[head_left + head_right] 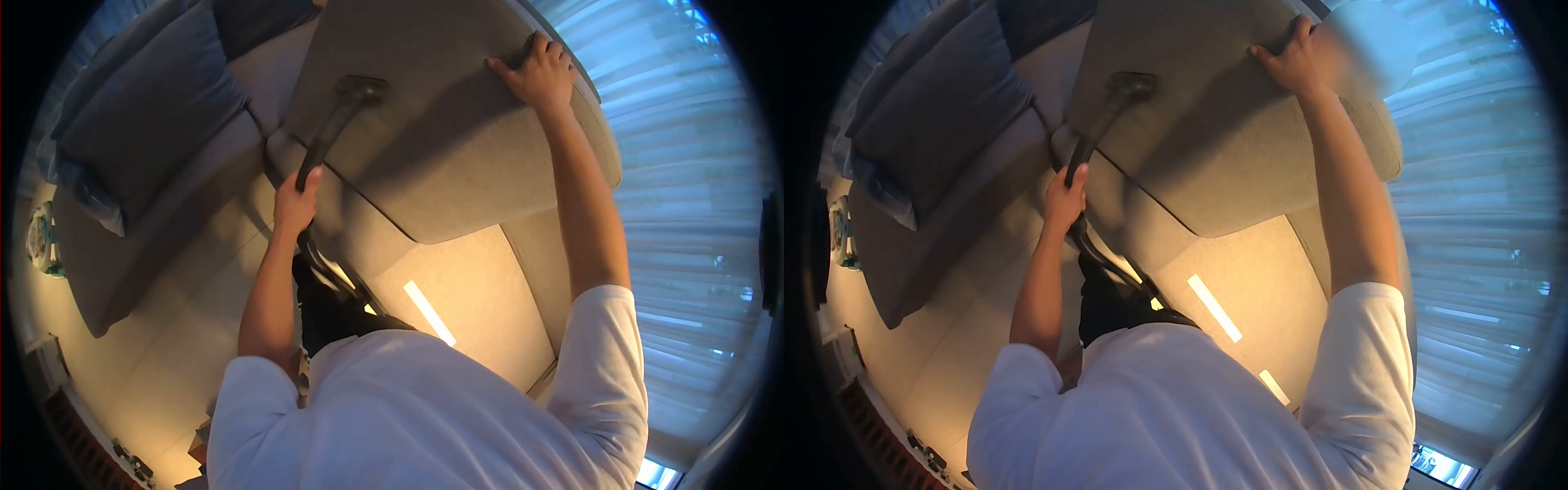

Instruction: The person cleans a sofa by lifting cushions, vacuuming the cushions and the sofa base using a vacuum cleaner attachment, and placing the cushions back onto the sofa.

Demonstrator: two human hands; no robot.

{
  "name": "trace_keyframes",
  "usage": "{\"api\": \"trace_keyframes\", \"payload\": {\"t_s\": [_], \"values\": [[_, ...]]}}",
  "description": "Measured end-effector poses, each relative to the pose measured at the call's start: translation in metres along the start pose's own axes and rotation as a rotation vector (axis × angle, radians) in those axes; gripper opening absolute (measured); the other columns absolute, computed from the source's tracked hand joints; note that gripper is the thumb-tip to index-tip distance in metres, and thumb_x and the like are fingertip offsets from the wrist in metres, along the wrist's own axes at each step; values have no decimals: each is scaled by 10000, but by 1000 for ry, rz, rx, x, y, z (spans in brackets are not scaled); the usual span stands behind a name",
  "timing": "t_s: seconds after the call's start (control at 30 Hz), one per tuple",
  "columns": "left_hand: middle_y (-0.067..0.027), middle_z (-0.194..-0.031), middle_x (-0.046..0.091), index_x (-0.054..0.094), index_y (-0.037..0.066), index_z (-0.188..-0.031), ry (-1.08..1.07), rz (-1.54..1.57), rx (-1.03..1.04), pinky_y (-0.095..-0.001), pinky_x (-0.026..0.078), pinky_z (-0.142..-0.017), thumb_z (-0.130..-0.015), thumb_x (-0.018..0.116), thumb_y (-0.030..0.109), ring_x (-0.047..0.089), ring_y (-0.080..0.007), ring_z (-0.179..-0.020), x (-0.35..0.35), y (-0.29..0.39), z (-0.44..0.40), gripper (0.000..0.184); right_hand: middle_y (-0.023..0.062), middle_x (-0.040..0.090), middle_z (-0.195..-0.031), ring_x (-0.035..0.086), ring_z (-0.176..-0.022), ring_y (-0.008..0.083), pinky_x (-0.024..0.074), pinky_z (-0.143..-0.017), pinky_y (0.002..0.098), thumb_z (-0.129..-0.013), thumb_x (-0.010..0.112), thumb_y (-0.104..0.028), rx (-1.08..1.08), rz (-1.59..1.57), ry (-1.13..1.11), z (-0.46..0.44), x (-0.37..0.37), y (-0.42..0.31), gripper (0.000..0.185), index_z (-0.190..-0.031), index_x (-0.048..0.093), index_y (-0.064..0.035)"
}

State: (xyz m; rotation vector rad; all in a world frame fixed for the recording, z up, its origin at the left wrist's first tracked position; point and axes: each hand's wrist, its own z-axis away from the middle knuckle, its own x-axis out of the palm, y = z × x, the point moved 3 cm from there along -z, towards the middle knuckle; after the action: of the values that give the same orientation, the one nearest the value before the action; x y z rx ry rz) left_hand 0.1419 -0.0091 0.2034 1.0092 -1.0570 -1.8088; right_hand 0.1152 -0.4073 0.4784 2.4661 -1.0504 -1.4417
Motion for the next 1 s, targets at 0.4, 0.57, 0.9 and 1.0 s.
{"api": "trace_keyframes", "payload": {"t_s": [0.4, 0.57, 0.9, 1.0], "values": [[-199, -978, 726, 694, 79, -1173, 122, -269, 20, -437, 520, -862, -925, 605, 578, 694, -366, -984, -4, 24, 16, 564, 230, 569, -1274, 573, -1182, 412, 461, -945, 549, -739, 664, -802, -3, -1, -53, 4, -6, -1, 1080, -1416, 438, 8], [-247, -1051, 715, 681, 86, -1226, 8, -383, 97, -459, 512, -903, -897, 619, 616, 677, -405, -1060, 3, 26, 45, 626, 228, 581, -1254, 580, -1176, 411, 457, -940, 553, -741, 664, -796, 0, 8, -19, 3, -5, 2, 1056, -1398, 453, 4], [-209, -946, 724, 703, 86, -1177, 29, -362, 151, -449, 523, -829, -915, 625, 573, 694, -392, -967, 5, 30, 34, 559, 234, 579, -1259, 577, -1185, 411, 458, -947, 549, -746, 670, -790, 10, 16, -52, 4, -7, 0, 1080, -1436, 430, 4], [-211, -970, 727, 704, 91, -1191, 94, -276, -18, -443, 520, -856, -907, 631, 576, 692, -389, -991, -1, 26, 10, 566, 234, 574, -1265, 574, -1188, 420, 457, -953, 549, -749, 672, -784, 4, 19, -64, 6, -4, 1, 1074, -1436, 428, 4]]}}
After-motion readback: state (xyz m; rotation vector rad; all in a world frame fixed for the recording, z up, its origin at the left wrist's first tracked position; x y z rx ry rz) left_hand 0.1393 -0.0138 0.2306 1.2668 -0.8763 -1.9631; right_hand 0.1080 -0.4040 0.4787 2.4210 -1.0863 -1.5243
